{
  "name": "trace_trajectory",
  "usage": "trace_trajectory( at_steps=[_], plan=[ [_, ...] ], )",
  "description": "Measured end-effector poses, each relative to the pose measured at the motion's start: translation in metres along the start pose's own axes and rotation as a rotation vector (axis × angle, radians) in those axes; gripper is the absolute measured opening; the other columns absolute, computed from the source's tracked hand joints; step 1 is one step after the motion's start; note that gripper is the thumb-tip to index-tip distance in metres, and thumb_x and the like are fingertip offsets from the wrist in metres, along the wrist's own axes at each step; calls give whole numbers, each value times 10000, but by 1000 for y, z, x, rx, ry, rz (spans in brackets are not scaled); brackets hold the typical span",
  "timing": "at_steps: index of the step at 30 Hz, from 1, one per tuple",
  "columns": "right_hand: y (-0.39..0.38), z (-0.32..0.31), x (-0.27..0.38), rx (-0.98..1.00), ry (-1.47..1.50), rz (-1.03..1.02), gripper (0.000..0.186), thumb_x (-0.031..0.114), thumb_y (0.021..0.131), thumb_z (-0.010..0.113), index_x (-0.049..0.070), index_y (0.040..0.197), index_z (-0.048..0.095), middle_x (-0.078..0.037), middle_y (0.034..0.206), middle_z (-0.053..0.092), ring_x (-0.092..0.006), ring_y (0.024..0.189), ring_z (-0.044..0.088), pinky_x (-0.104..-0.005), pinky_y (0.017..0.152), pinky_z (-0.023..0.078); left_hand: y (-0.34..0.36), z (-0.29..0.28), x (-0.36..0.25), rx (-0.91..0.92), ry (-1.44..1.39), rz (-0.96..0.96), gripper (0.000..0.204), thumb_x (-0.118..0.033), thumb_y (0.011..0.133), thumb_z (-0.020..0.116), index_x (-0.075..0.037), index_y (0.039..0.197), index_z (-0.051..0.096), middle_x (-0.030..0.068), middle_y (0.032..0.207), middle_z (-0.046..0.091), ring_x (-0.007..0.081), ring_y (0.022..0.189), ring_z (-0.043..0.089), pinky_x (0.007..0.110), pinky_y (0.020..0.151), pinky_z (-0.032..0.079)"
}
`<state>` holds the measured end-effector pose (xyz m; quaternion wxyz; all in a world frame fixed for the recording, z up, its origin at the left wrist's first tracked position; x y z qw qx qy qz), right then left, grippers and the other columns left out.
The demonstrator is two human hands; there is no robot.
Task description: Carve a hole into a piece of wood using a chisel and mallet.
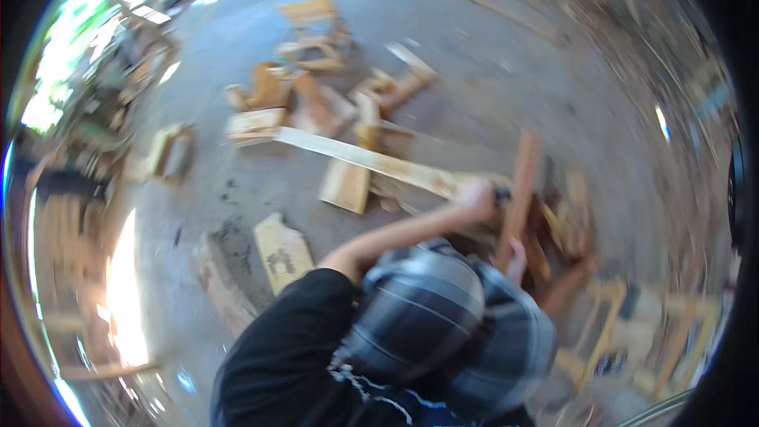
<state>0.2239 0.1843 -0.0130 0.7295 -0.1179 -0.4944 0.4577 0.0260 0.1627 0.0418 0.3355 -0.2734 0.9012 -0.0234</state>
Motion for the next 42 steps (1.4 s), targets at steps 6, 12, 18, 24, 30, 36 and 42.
trace_trajectory(
  at_steps=[6,12,18,24,30,36,42],
  plan=[
    [-5,3,8,-120,50,-38,401,448,764,634,148,1024,576,-24,824,555,-187,725,540,-329,639,435,9,30,8,-220,-169,36,146,-127,633,691,-37,748,694,182,766,680,354,758,682,434,663,537],
    [-16,11,15,-154,93,-182,394,467,793,593,109,946,534,-58,720,486,-195,564,462,-302,489,371,0,6,-17,-119,-216,67,197,-111,604,739,-4,760,683,181,788,684,347,792,679,422,702,538],
    [-6,13,12,-154,-95,-252,427,467,807,586,119,1038,498,-64,716,468,-194,539,449,-296,477,376,-17,-23,24,-128,-497,-154,253,-158,639,704,31,804,669,193,748,674,341,742,679,412,659,532],
    [3,3,25,-61,19,10,414,340,810,624,84,1107,491,-75,741,507,-172,526,480,-269,451,402,-71,-87,79,-160,-304,-277,229,-174,643,667,27,753,681,198,733,672,325,724,683,407,636,537],
    [4,37,15,-63,-61,11,414,332,811,624,81,1113,492,-76,763,513,-173,555,487,-275,479,408,-132,-112,105,-60,56,-307,271,-203,617,715,-9,806,711,186,774,689,324,780,694,422,672,549],
    [4,55,11,-62,-101,5,415,324,812,624,78,1119,493,-78,785,518,-173,584,494,-280,507,414,-147,-108,77,-20,-220,-294,388,-307,671,757,17,878,704,237,871,688,363,849,687,434,696,535],
    [5,65,7,-51,-124,7,416,316,813,624,75,1126,494,-79,807,523,-173,613,501,-285,535,420,-144,-94,93,-71,-331,-262,308,-184,617,735,-13,869,687,216,852,681,363,855,675,428,714,527]
  ],
)
Point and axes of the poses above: each hand's wrist, its own y-axis towards the middle knuckle, its own z-axis out of the palm, x = y × z, the point moved 1 cm from there along y, towards the middle knuckle
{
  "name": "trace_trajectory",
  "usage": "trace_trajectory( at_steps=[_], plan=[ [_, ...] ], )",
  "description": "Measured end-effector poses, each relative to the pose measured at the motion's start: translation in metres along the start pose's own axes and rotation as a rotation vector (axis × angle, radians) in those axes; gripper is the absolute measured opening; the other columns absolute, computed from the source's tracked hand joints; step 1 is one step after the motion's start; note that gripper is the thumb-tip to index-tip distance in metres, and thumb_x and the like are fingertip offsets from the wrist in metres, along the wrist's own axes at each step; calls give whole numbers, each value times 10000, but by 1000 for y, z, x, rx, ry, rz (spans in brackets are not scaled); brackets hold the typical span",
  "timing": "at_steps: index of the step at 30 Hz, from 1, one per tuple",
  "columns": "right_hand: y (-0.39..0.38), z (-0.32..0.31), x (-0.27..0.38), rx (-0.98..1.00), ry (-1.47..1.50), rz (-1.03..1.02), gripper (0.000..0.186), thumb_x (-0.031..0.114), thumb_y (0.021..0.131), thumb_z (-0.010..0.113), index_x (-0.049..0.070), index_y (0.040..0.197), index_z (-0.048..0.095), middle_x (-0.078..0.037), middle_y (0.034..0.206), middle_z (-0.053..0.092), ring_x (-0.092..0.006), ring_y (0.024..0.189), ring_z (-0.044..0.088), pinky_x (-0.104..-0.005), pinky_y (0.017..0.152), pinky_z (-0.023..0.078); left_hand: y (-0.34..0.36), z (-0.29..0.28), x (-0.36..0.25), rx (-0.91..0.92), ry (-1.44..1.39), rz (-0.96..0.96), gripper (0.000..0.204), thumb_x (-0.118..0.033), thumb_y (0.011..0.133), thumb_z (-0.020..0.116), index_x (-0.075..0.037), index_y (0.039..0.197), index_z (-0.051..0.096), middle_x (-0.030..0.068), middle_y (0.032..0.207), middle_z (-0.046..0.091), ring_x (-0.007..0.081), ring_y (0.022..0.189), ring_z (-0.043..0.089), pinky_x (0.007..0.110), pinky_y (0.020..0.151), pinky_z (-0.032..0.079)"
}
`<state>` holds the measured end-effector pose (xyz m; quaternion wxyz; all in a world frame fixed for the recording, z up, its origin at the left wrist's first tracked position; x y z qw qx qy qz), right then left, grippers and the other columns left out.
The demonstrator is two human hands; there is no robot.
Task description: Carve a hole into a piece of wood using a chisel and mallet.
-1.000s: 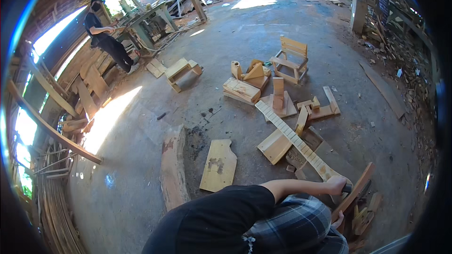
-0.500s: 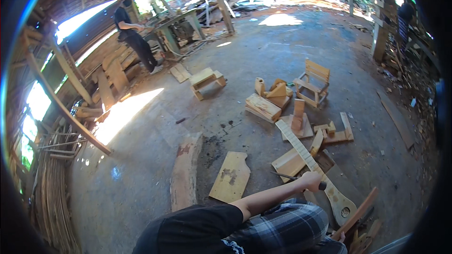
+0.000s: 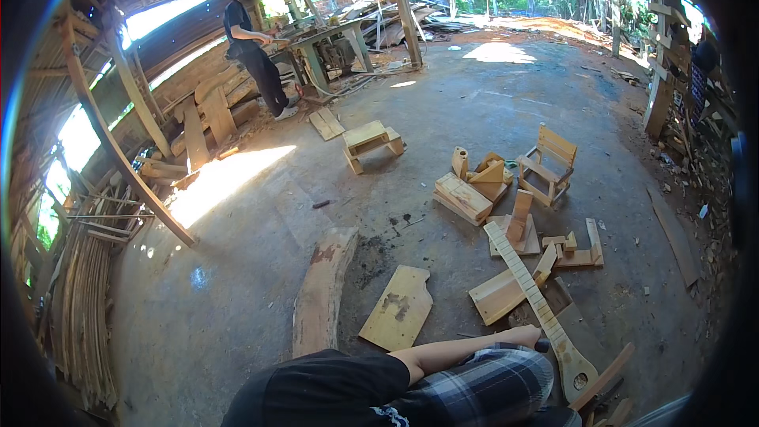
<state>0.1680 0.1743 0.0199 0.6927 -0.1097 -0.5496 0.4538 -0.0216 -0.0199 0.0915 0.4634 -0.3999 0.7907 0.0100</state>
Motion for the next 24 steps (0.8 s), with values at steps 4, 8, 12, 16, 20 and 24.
trace_trajectory(
  at_steps=[4,8,12,16,20,24],
  plan=[
    [0,-6,3,-6,-10,-2,416,310,814,625,73,1130,495,-80,822,527,-173,632,506,-289,553,424,8,7,-13,-72,41,32,331,-201,626,749,-3,881,671,216,855,679,369,869,671,424,712,516],
    [1,-7,7,-3,-7,-10,417,305,815,625,71,1134,495,-81,837,530,-173,651,511,-293,572,429,25,2,-33,-197,-156,219,260,-182,669,732,-33,860,639,132,709,650,292,688,658,377,653,524],
    [5,-14,8,-5,1,-13,418,300,815,625,69,1139,496,-82,852,534,-173,670,515,-296,590,433,43,-28,-75,-186,-678,182,225,-198,751,746,-46,761,580,16,635,560,96,587,587,266,519,478],
    [6,-20,11,-7,7,-19,418,294,816,625,67,1143,497,-83,866,537,-173,690,520,-300,609,437,52,-52,-142,5,-906,489,156,-148,793,723,-60,768,597,12,701,607,78,632,590,247,545,465],
    [7,-24,14,-5,25,-15,419,289,817,625,65,1147,497,-84,881,541,-173,709,525,-303,627,441,75,-21,-186,261,-683,637,155,-123,755,752,-60,788,613,20,745,641,97,685,606,274,601,481],
    [9,-31,16,-29,24,-22,420,283,817,625,63,1151,498,-85,896,544,-173,728,529,-307,645,445,94,30,-199,265,-553,775,210,-91,683,781,-56,826,631,20,774,664,127,748,615,308,681,489]
  ],
)
Point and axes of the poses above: each hand's wrist, its own y-axis towards the middle knuckle, its own z-axis out of the palm, x = y × z, the point moved 1 cm from there along y, towards the middle knuckle
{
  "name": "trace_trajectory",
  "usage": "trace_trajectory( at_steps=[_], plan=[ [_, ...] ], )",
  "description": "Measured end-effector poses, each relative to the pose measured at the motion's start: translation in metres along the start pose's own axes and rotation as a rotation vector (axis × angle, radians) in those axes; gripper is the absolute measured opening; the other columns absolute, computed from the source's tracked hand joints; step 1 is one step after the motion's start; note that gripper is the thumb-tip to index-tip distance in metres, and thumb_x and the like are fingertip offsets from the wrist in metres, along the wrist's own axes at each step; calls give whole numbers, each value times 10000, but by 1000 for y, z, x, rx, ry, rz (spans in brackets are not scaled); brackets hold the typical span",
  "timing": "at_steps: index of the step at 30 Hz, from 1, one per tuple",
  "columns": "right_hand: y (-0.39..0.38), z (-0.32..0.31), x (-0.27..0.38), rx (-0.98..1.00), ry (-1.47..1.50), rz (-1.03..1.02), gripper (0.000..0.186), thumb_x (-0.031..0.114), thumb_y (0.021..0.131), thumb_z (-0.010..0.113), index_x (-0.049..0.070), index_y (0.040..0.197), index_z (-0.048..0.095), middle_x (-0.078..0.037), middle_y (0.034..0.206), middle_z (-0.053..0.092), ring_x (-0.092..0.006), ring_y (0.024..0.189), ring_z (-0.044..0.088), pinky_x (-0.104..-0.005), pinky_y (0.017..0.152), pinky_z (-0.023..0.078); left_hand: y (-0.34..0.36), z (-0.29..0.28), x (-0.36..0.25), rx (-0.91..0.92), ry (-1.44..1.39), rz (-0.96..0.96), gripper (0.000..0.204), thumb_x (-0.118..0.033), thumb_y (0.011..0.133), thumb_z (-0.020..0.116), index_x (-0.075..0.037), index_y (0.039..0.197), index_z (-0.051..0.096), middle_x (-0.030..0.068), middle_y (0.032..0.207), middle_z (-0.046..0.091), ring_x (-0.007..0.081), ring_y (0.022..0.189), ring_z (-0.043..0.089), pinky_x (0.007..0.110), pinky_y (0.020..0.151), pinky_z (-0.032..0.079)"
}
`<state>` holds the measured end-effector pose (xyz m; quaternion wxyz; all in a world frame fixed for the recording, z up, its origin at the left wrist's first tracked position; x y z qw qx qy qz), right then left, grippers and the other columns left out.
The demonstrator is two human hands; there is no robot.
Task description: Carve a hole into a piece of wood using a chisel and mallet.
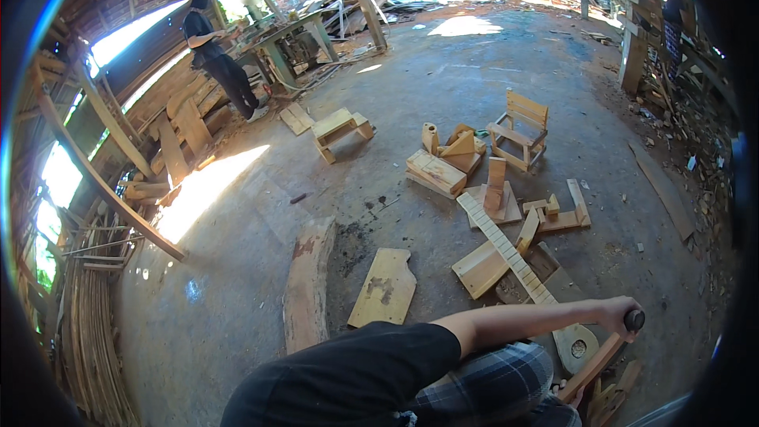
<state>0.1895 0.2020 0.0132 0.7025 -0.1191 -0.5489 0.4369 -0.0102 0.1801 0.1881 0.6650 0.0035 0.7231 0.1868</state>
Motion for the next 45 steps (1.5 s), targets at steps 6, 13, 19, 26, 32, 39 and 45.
trace_trajectory(
  at_steps=[6,13,19,26,32,39,45],
  plan=[
    [4,-2,6,4,13,-5,421,275,818,625,59,1158,499,-87,918,550,-173,757,536,-312,673,451,-2,25,33,-99,-158,57,286,-61,619,777,-58,879,658,17,793,654,118,757,592,298,702,482],
    [4,-8,8,5,4,-3,423,266,820,625,56,1165,500,-88,944,556,-173,790,545,-318,706,458,-4,52,47,40,-129,39,310,-44,568,736,-57,861,637,14,760,605,126,752,562,313,661,463],
    [-15,-71,15,-41,31,-33,425,258,821,625,53,1172,501,-90,966,561,-173,819,552,-324,733,464,-10,81,59,140,-220,-2,319,-68,555,787,-60,829,625,11,750,595,118,730,542,336,643,469],
    [-68,-102,65,168,-41,-206,427,248,822,625,49,1179,503,-92,992,567,-173,853,560,-330,766,471,5,10,39,43,-138,-88,308,-76,716,751,-63,1015,676,10,813,628,101,748,563,272,687,469],
    [-109,-50,100,-150,-704,-547,692,175,743,753,0,1340,451,-131,1130,606,-220,1060,580,-318,922,453,15,-4,68,-272,-49,-108,258,-195,820,756,-97,1030,642,-28,822,622,60,749,559,254,666,447],
    [-134,-79,60,-138,-1199,-535,866,259,721,776,107,1461,353,-189,1261,599,-278,1130,610,-350,955,475,3,1,70,-342,-161,-224,230,-140,854,720,-83,1014,566,-38,761,547,65,640,510,252,590,425],
    [-137,-93,45,-254,-1293,-460,879,344,723,759,251,1482,325,-187,1166,646,-346,1042,644,-386,898,519,8,26,52,-295,-122,-103,218,-108,832,739,-77,979,580,-41,821,566,66,722,510,247,648,431]
  ],
)
Point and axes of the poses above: each hand's wrist, its own y-axis towards the middle knuckle, its own z-axis out of the palm, x = y × z, the point moved 1 cm from there along y, towards the middle knuckle
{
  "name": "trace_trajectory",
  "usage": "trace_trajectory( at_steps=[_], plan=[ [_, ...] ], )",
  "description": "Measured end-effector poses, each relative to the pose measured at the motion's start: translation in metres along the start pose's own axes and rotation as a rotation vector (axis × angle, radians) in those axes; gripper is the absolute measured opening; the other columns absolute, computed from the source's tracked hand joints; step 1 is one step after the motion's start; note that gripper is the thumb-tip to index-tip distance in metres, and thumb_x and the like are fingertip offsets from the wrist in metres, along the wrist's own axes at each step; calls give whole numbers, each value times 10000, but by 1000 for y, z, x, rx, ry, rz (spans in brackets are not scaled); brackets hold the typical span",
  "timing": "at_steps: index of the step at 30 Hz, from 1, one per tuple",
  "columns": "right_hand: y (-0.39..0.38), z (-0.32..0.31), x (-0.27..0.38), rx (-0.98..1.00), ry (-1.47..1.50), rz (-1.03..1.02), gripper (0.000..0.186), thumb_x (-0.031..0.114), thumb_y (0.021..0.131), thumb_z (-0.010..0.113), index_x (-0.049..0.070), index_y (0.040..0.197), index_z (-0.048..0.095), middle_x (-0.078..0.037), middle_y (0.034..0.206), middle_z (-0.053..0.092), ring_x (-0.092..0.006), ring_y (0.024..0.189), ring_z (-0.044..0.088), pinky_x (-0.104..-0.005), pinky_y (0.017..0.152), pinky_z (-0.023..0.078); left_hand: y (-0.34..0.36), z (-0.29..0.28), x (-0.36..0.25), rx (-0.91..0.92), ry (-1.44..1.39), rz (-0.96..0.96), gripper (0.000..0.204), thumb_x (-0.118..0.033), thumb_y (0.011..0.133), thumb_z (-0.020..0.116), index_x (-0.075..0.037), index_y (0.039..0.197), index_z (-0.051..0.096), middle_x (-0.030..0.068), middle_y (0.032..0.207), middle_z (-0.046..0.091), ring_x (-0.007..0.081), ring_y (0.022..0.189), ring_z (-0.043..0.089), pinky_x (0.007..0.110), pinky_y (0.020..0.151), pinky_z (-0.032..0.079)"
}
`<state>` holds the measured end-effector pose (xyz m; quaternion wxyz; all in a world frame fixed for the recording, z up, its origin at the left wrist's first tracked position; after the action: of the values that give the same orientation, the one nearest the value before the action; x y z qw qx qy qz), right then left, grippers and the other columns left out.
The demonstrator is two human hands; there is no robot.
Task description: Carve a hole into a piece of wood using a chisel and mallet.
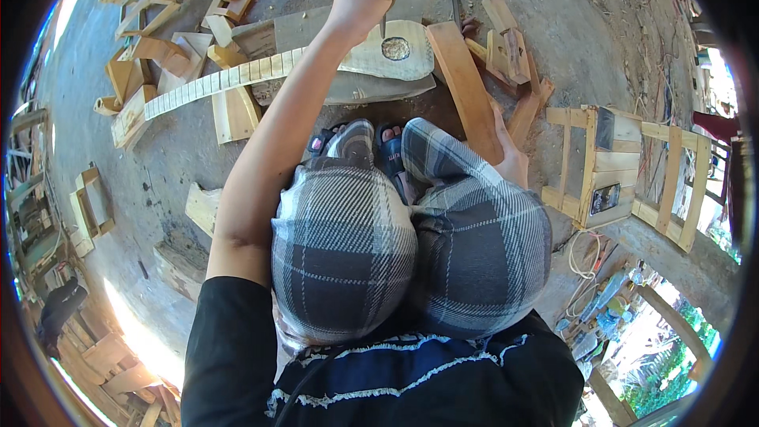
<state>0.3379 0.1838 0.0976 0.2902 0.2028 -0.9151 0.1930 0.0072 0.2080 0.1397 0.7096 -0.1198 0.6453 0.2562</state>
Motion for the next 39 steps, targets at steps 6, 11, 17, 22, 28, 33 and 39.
trace_trajectory(
  at_steps=[6,11,17,22,28,33,39],
  plan=[
    [3,0,14,14,-39,60,880,376,721,766,266,1477,331,-199,1137,654,-359,1025,648,-400,889,522,-5,16,-7,160,103,58,264,-120,836,740,-44,1041,592,11,942,613,90,878,551,279,781,474],
    [3,8,10,-15,24,-1,886,385,713,772,260,1475,337,-198,1147,651,-363,1023,647,-408,887,523,-11,22,-8,234,78,-9,369,-139,837,740,-11,1125,547,56,1036,617,125,964,559,294,862,462],
    [6,8,14,34,-59,38,892,379,714,775,243,1478,334,-186,1214,623,-352,1035,646,-396,890,523,-12,25,-4,533,331,47,530,-90,881,637,2,1294,318,191,1187,480,285,1137,488,390,974,403],
    [10,8,9,14,-60,7,911,399,710,769,232,1484,320,-164,1239,616,-357,1031,646,-397,894,522,0,18,-16,377,632,311,614,-215,808,747,4,1225,355,272,1113,514,428,1074,524,459,874,442],
    [12,14,4,35,-51,17,924,395,707,770,225,1489,309,-185,1236,613,-362,1032,645,-397,899,522,0,2,-12,53,502,197,613,-209,788,783,-23,1154,327,225,959,591,365,875,617,422,748,489],
    [12,14,8,28,-36,13,917,383,715,769,223,1490,306,-176,1272,593,-348,1056,638,-395,916,517,6,-1,-4,-95,557,415,601,-149,828,737,-28,1200,280,198,912,578,320,821,614,390,731,491],
    [13,13,9,24,-55,40,924,380,715,773,226,1493,298,-169,1288,583,-338,1074,632,-393,929,513,12,0,-1,-106,515,449,586,-131,837,720,-28,1204,276,183,903,572,303,804,600,376,744,489]
  ],
)
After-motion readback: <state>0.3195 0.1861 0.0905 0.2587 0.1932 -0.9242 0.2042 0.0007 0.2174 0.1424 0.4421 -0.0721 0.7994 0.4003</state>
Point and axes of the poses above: each hand's wrist, its own y-axis towards the middle knuckle, its own z-axis out of the palm, x = y × z, the point moved 1 cm from there along y, towards the middle knuckle
